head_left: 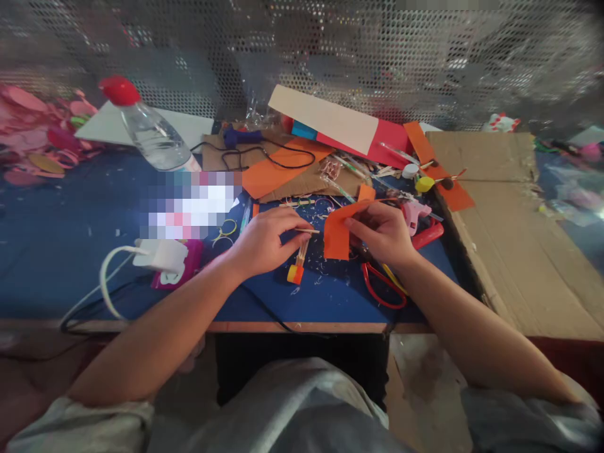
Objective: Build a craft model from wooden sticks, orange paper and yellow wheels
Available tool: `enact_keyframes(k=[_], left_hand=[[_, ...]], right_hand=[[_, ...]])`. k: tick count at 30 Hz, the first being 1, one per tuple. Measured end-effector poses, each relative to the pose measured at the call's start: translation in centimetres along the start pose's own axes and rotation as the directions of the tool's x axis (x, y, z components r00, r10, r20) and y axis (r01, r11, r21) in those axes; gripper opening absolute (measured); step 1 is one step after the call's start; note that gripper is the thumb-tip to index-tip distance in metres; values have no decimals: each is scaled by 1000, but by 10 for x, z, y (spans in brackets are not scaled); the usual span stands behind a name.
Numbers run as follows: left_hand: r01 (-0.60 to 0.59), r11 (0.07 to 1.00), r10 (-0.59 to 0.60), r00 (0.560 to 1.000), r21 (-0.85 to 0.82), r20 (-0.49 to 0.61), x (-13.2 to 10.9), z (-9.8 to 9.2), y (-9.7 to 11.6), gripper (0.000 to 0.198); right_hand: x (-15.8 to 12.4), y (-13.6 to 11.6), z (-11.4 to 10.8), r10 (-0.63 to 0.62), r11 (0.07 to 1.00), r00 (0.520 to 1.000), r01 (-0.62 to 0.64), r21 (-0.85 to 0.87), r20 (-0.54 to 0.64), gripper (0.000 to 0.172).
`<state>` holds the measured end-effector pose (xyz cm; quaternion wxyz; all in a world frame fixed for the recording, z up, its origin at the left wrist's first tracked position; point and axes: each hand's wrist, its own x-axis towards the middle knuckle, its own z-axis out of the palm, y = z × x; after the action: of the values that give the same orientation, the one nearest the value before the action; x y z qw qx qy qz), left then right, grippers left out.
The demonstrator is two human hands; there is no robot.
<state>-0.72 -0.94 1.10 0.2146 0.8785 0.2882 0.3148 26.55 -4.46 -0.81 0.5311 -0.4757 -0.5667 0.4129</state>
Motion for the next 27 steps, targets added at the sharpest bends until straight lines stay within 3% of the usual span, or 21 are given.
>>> enact_keyframes(k=[3,8,11,16,22,27], left_hand=[[61,998,-60,997,13,-41,-1,2,0,19],[103,994,-98,986,33,-137,-2,6,-2,18],[109,994,-105,985,23,-136,-1,9,-3,18],[127,992,-123,983,19,-138,1,12,-4,19],[221,972,-232,959,-85,-161,3,13,-4,18],[195,979,-203,964,-66,-170,3,15,-7,19]], right_hand=[[-2,-1,0,41,999,999,-41,-3,9,29],[-2,-4,1,131,989,991,-132,65,12,41],[-2,-5,1,171,981,985,-173,81,34,46],[0,-7,3,141,981,987,-149,123,72,48],[0,-3,6,149,978,982,-164,128,118,51],[4,0,4,171,977,980,-182,109,103,53]])
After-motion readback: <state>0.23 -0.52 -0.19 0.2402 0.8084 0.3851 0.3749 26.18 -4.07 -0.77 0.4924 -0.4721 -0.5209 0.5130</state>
